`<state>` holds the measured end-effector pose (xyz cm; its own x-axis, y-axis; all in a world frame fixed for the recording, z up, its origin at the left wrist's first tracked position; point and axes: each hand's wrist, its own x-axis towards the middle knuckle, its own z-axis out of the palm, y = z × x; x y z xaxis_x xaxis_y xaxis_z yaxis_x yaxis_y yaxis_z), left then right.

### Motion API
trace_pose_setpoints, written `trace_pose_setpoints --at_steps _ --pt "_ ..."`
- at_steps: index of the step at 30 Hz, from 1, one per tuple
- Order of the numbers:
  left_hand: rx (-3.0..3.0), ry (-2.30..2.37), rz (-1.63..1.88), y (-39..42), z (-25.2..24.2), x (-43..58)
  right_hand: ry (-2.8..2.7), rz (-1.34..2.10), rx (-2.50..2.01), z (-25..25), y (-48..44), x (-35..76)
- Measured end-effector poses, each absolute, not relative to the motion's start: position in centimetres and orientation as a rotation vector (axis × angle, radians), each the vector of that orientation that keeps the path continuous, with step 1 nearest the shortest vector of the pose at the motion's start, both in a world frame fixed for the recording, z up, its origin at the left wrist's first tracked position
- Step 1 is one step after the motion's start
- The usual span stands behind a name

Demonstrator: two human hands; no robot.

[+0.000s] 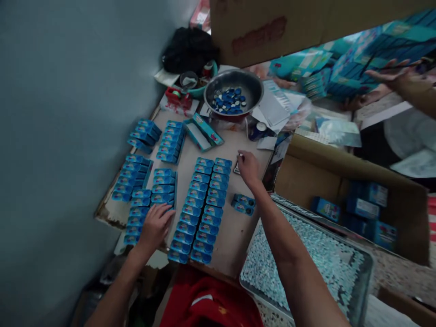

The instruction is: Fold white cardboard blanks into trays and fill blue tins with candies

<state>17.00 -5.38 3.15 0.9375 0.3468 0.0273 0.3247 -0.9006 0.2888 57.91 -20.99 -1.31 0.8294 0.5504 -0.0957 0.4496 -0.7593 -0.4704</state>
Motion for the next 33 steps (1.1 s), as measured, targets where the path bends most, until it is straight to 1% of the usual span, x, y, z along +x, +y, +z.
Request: trace_pose_setpoints --at_steps 4,6,8,10,13,18,22,28,30,33 --pt "2.817 0.387 0.197 -0.8 3.2 22.4 -0.666 0.010 -2.302 1.9 -15.1 63.2" --pt "2.805 0.332 0.191 0.9 2.4 23.5 -0.729 -0.040 -2.263 2.9 -11.2 66.8" --pt "2.811 0.272 0.170 2.2 1.4 23.3 -0.820 -0.006 -2.340 3.2 -7.4 70.9" --pt "2.830 0.212 0.161 3.5 0.4 22.2 -0.859 0.107 -2.496 2.7 -4.1 75.0" --pt "2.841 0.181 0.166 5.5 -0.3 20.0 -0.740 0.327 -2.741 0.9 -1.0 79.5" --pt "2.832 0.304 0.146 9.4 0.4 17.6 -0.650 0.525 -2.863 -1.8 1.1 81.4" --pt "2.866 0.304 0.173 11.3 0.6 18.2 -0.730 0.626 -2.825 -2.2 2.2 80.6" --pt "2.813 0.306 0.254 11.8 1.3 23.2 -0.517 0.422 -2.628 -0.6 0.9 80.6" --pt "2.789 0.305 0.306 11.8 1.6 25.8 -0.496 0.425 -2.553 -0.1 0.0 80.6" --pt "2.690 0.315 0.372 11.0 2.0 30.3 -0.446 0.522 -2.467 0.1 -0.9 80.6"
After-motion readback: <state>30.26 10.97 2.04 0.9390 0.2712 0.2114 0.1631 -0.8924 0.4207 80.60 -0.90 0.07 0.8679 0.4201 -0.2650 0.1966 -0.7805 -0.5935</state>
